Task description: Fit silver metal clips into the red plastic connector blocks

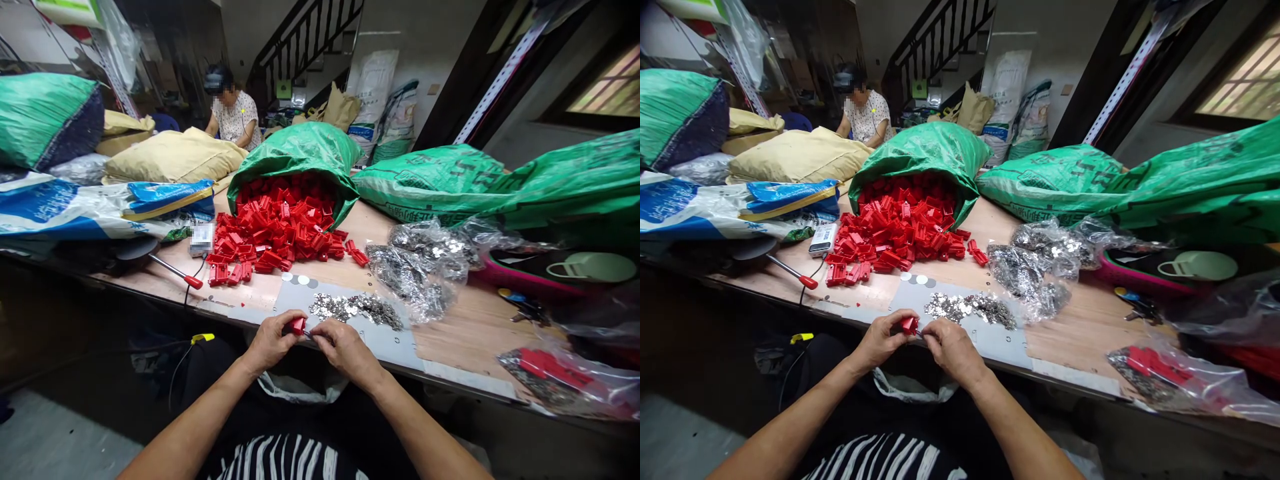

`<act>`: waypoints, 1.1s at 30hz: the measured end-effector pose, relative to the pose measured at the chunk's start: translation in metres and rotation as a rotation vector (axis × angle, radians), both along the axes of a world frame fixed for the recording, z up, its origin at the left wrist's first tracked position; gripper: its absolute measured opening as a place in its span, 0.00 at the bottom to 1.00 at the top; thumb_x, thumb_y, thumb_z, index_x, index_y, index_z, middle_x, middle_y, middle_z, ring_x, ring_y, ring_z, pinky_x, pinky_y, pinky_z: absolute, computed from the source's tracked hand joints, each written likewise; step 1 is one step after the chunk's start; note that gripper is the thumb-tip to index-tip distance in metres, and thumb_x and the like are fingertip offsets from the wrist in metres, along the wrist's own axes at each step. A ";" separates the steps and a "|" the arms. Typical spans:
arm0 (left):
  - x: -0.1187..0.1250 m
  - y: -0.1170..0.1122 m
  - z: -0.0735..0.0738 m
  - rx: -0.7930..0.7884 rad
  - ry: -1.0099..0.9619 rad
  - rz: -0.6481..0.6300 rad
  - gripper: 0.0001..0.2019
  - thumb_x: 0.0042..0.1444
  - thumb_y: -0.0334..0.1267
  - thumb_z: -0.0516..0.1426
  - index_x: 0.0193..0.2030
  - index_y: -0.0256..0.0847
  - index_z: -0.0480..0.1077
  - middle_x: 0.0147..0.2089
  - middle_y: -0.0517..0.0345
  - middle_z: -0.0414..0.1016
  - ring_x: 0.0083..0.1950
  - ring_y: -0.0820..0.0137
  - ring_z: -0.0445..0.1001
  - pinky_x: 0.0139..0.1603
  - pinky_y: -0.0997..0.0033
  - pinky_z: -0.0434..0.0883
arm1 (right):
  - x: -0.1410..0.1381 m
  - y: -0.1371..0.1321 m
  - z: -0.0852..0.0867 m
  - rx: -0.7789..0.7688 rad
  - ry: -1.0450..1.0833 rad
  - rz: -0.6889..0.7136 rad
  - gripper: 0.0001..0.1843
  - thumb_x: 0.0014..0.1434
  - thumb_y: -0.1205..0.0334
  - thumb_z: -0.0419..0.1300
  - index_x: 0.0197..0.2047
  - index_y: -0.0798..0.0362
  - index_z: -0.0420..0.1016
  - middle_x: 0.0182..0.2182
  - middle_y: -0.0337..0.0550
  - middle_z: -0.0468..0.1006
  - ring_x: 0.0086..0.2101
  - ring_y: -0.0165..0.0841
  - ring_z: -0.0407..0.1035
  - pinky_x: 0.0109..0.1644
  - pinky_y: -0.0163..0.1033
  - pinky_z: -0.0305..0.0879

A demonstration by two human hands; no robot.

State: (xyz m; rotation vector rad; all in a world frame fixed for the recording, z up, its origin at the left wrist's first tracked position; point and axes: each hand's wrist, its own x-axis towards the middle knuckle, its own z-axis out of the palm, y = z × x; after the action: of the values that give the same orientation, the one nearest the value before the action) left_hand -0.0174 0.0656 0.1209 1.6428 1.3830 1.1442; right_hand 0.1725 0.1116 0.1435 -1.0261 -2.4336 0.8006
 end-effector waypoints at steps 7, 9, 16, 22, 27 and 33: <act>0.000 0.000 0.002 -0.002 -0.009 -0.007 0.14 0.49 0.32 0.61 0.44 0.43 0.73 0.39 0.58 0.77 0.39 0.68 0.74 0.43 0.72 0.68 | -0.014 -0.012 0.008 0.009 -0.159 -0.131 0.09 0.59 0.70 0.54 0.36 0.52 0.75 0.34 0.43 0.76 0.37 0.34 0.70 0.42 0.37 0.62; 0.000 0.000 0.000 -0.002 -0.017 0.000 0.14 0.48 0.32 0.61 0.44 0.43 0.73 0.39 0.59 0.77 0.39 0.68 0.74 0.43 0.72 0.67 | -0.020 -0.015 0.010 0.026 -0.209 -0.167 0.09 0.59 0.70 0.53 0.35 0.53 0.74 0.34 0.44 0.76 0.37 0.34 0.70 0.42 0.37 0.62; 0.002 -0.001 -0.001 0.016 -0.062 0.017 0.14 0.47 0.31 0.62 0.43 0.44 0.72 0.40 0.59 0.77 0.40 0.67 0.73 0.45 0.70 0.67 | -0.016 -0.016 0.008 -0.001 -0.173 -0.136 0.07 0.61 0.67 0.53 0.38 0.51 0.72 0.36 0.43 0.74 0.38 0.34 0.69 0.42 0.36 0.61; 0.006 -0.018 0.011 0.050 -0.146 0.078 0.14 0.49 0.31 0.62 0.44 0.43 0.70 0.40 0.59 0.75 0.40 0.69 0.74 0.46 0.70 0.68 | 0.003 -0.020 0.008 -0.045 0.086 -0.033 0.08 0.64 0.65 0.47 0.44 0.50 0.66 0.38 0.42 0.72 0.37 0.32 0.68 0.43 0.38 0.62; 0.016 -0.035 0.028 -0.117 -0.757 0.139 0.09 0.52 0.36 0.62 0.40 0.41 0.69 0.38 0.59 0.76 0.42 0.70 0.76 0.48 0.69 0.69 | 0.007 -0.036 0.024 -0.241 0.174 0.042 0.09 0.66 0.63 0.46 0.48 0.49 0.61 0.30 0.35 0.72 0.27 0.28 0.65 0.37 0.35 0.62; 0.025 -0.048 0.040 -0.449 -1.418 0.030 0.06 0.53 0.35 0.62 0.32 0.35 0.70 0.34 0.56 0.78 0.38 0.70 0.78 0.45 0.71 0.73 | -0.004 -0.047 0.044 -0.240 0.215 0.116 0.19 0.67 0.58 0.47 0.60 0.50 0.58 0.21 0.31 0.69 0.25 0.27 0.65 0.35 0.33 0.61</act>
State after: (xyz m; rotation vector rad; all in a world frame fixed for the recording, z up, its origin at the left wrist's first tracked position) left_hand 0.0077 0.0179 0.1605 0.2273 0.5902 1.3892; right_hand 0.1687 0.0646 0.1872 -0.8349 -2.2685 1.2012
